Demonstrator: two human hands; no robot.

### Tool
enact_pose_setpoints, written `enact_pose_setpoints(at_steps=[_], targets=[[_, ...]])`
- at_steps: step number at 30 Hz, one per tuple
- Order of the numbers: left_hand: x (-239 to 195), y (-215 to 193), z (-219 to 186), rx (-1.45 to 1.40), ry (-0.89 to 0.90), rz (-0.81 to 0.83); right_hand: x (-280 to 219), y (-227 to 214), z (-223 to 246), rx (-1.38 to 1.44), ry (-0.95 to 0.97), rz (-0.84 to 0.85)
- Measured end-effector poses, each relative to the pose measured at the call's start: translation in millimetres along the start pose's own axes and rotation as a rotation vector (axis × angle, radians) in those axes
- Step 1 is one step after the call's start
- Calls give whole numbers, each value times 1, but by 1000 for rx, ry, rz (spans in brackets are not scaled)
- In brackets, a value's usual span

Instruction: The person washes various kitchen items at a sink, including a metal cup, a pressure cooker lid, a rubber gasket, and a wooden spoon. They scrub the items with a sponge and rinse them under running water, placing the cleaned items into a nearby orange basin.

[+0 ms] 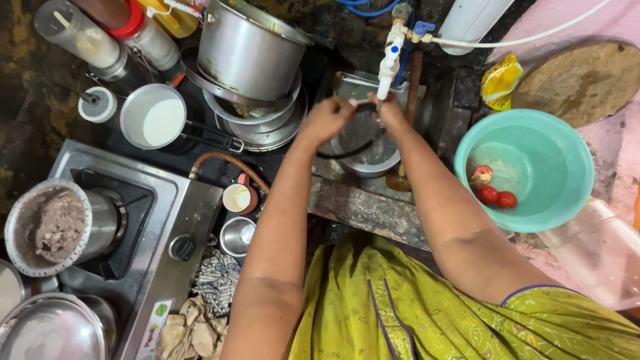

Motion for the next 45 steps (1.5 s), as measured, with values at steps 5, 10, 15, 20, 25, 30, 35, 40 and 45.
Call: enact_pose_setpoints(at_steps=[5,10,15,20,25,30,35,40,45], targets=[[-35,-9,-36,67,4,-127,15,16,-4,30,-133,153],[-54,-11,-51,83,-30,-77,7,-7,-12,57,-115,178],[-47,-1,-48,126,-102,-88,9,2,-9,-5,-9,-44],[-36,14,-33,221,-29,15,-28,21,17,-37,-86,130],[-30,11,-20,89,34,-97,-35,6,35,187,83,-80],[-35,12,-28,119,-8,-18,-40,33,15,134,-130,193],[-67,-23,-51,-54,6,-204,-39,-12,44,32,-125,9],[-85,-30,-56,-114,45,-192,-110,-47,187,-375,-983,42],[-94,-19,-66,-239,86,-133,-143,-42,263,-1249,-1101,44]])
Point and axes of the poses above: each hand's wrist, its own x-axis towards the middle knuckle, its own y-axis out of the palm, z = x × y, the point moved 3 cm from there along x, towards the middle knuckle, and after that the axes turned 2 degrees about z, right-handed, at the moved point
